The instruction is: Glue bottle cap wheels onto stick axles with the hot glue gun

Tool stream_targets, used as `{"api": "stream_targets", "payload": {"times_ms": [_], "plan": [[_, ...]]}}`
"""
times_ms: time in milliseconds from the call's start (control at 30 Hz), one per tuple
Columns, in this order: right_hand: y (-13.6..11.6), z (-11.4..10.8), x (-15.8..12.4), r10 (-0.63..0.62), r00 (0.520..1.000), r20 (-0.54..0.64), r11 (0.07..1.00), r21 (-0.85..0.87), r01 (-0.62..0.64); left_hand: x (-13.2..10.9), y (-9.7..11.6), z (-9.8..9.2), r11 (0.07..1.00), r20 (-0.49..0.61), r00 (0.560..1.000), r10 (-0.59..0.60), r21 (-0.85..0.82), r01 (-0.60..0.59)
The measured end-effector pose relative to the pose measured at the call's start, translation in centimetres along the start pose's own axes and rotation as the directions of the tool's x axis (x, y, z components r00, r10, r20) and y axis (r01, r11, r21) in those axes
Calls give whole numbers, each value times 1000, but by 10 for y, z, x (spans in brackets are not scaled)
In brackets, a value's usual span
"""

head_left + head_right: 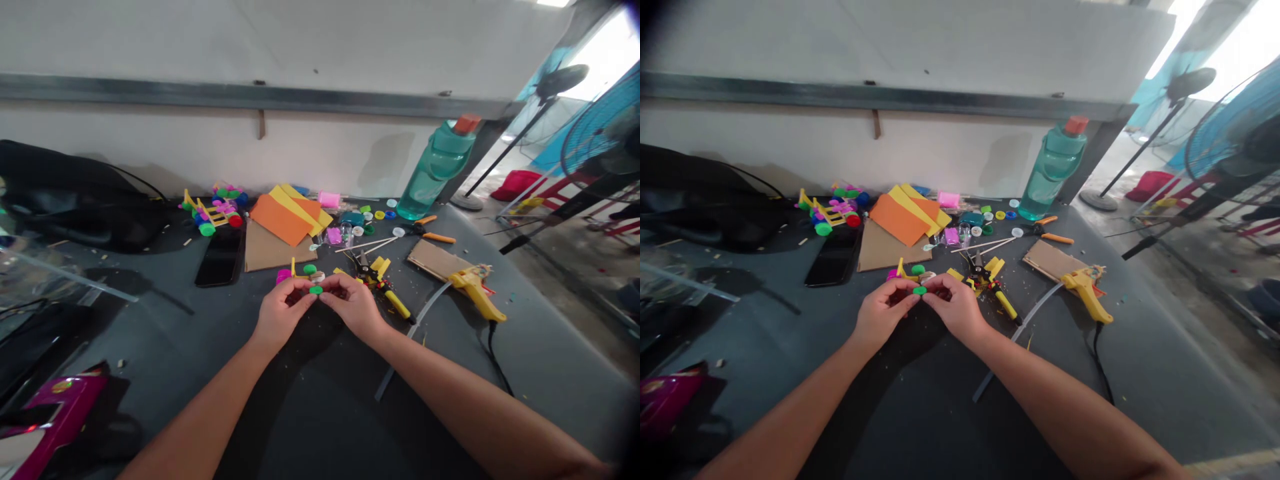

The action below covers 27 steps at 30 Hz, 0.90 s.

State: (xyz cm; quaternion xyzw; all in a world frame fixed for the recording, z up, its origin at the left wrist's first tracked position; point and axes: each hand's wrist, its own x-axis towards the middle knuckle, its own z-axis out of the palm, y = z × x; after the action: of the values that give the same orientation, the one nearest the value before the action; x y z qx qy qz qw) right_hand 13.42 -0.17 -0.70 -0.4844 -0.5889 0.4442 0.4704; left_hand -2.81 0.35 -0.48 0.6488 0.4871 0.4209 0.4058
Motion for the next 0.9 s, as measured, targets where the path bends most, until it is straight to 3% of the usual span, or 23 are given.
{"api": "stream_targets", "payload": {"times_ms": [267,433,700,900], "plan": [[0,2,0,59,997,-54,996,63,-56,-1,2,1,1000,-14,1000,-16,-18,16],[-5,3,-1,153,988,-25,977,153,-147,-1,0,5,985,79,994,-72,-153,84],[-6,4,-4,131,991,-6,981,146,-129,4,4,4,910,144,963,-226,-321,262],[-6,2,-4,83,996,-40,996,45,-81,4,6,2,877,216,941,-261,-355,325]]}}
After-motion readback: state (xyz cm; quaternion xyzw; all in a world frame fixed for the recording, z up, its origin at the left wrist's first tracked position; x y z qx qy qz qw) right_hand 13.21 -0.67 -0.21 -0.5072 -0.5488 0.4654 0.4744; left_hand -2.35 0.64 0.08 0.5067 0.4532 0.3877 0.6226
